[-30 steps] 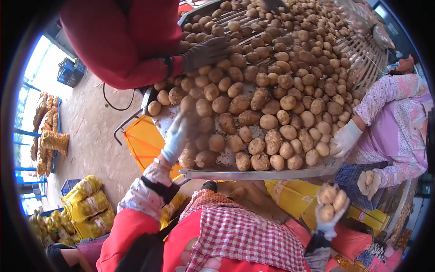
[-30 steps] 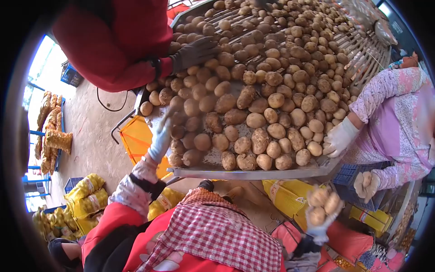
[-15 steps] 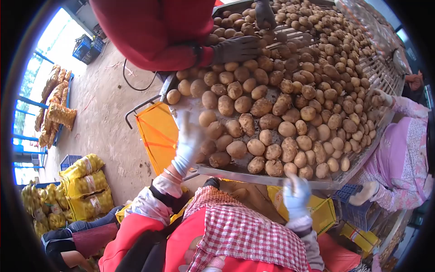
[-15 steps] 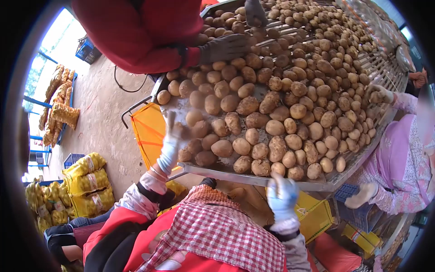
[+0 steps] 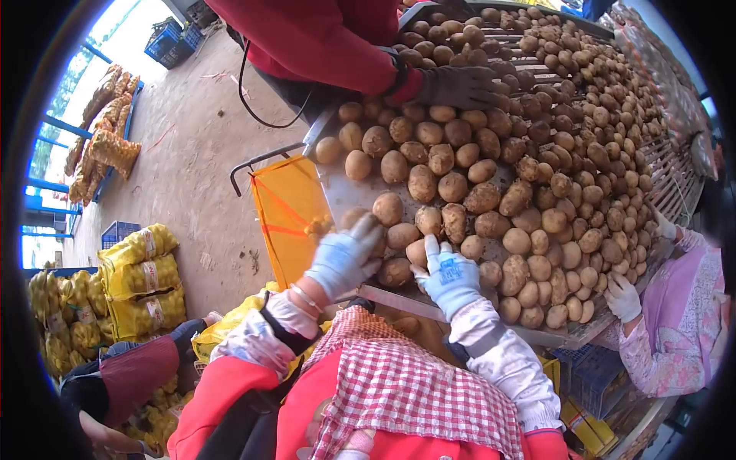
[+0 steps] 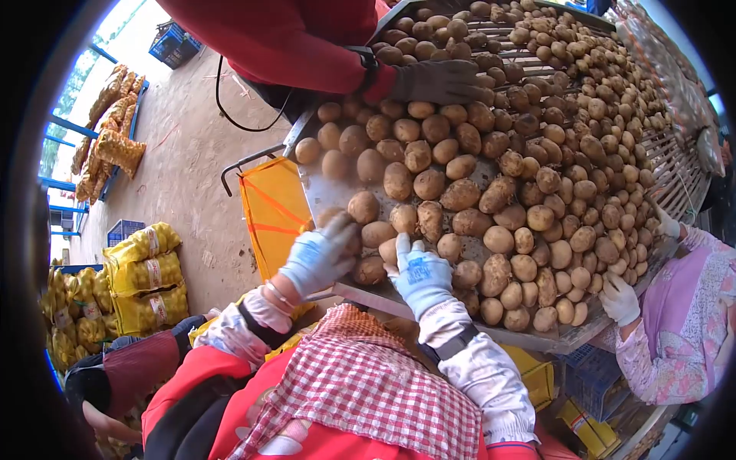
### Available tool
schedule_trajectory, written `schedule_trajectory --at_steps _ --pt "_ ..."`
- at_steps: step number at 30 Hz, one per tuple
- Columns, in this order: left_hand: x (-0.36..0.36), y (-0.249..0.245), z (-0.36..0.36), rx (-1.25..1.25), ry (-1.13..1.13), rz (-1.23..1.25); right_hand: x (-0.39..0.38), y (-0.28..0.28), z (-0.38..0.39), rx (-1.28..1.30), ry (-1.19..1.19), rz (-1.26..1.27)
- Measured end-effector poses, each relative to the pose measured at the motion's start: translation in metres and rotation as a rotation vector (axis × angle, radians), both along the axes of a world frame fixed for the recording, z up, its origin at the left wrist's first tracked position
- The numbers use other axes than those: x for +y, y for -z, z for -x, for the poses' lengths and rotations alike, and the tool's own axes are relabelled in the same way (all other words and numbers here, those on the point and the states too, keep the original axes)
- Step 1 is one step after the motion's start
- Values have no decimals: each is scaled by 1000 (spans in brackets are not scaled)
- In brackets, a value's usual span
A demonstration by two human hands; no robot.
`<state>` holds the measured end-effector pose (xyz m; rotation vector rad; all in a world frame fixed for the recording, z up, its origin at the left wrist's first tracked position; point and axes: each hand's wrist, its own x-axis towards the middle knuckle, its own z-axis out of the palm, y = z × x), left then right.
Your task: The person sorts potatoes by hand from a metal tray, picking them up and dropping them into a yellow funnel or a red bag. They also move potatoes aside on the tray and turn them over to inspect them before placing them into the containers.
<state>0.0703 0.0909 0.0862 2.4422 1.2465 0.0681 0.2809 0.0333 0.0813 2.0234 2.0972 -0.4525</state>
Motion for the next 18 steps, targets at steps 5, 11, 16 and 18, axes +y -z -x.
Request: schedule_trajectory --at_steps 5,11,16,18 --pt "28 48 7 -285 -79 151 -4 37 -27 576 240 -408" --pt "11 -4 -48 -1116 36 648 -7 -23 -12 1809 758 -152" --pt "12 -29 -11 -197 -364 43 -16 -44 -77 2241 900 -158" --pt "-7 -1 9 -197 -374 37 -25 -33 -102 1752 1044 -418"
